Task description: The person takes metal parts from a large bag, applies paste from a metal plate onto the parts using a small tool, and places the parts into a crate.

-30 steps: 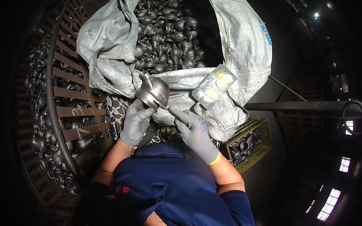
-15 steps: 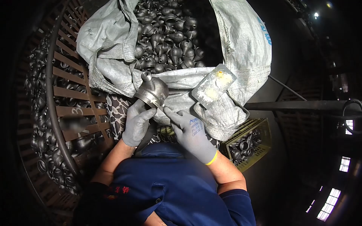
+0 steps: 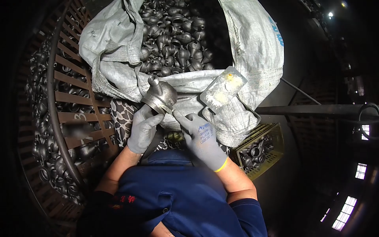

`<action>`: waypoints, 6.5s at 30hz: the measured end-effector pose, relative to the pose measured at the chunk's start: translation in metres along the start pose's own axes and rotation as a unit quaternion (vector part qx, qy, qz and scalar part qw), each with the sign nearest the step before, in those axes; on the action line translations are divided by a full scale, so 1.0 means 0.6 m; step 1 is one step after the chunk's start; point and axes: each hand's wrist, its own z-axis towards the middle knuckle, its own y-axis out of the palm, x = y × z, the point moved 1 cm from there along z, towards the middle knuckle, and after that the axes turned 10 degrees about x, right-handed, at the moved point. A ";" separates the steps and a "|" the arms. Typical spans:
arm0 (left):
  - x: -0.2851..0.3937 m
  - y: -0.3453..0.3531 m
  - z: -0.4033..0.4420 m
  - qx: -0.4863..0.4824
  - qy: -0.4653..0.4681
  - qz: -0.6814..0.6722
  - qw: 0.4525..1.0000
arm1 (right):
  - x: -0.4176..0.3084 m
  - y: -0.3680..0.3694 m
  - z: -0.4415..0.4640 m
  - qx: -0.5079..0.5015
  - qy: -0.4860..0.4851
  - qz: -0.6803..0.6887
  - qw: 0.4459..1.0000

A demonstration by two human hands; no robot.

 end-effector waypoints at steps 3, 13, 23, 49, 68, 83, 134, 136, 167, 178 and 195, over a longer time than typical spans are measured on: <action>-0.004 -0.009 0.002 -0.001 -0.005 0.048 0.999 | -0.005 -0.004 0.003 -0.012 -0.005 -0.007 1.000; 0.003 -0.011 0.003 -0.024 -0.016 0.023 0.999 | 0.011 -0.018 0.017 -0.091 0.147 0.247 0.954; -0.001 -0.008 0.001 -0.019 -0.019 0.061 0.998 | -0.003 -0.023 0.006 -0.055 0.049 0.114 0.991; -0.007 -0.016 0.004 -0.017 -0.012 0.097 0.995 | -0.005 -0.031 0.018 -0.063 0.028 0.066 0.995; 0.002 -0.009 -0.001 -0.025 -0.016 0.109 0.994 | 0.025 -0.041 0.024 -0.062 0.035 0.157 0.985; -0.001 -0.010 0.005 -0.031 -0.043 0.018 0.998 | 0.009 -0.045 0.021 -0.074 0.098 0.132 0.984; 0.012 -0.019 0.007 -0.104 -0.026 0.107 0.988 | 0.002 -0.022 0.014 -0.119 0.290 0.333 0.890; 0.010 -0.018 0.008 -0.105 -0.020 0.113 0.988 | 0.008 -0.013 0.007 -0.112 0.264 0.325 0.901; -0.011 0.008 0.000 0.077 -0.026 0.127 0.989 | 0.005 0.026 0.018 0.100 0.115 0.293 0.944; -0.021 -0.004 0.011 -0.041 -0.058 0.073 0.995 | 0.019 0.026 0.013 0.135 0.160 0.307 0.929; -0.014 -0.007 0.012 0.025 0.014 -0.092 0.995 | 0.023 0.022 0.018 0.152 0.247 0.410 0.865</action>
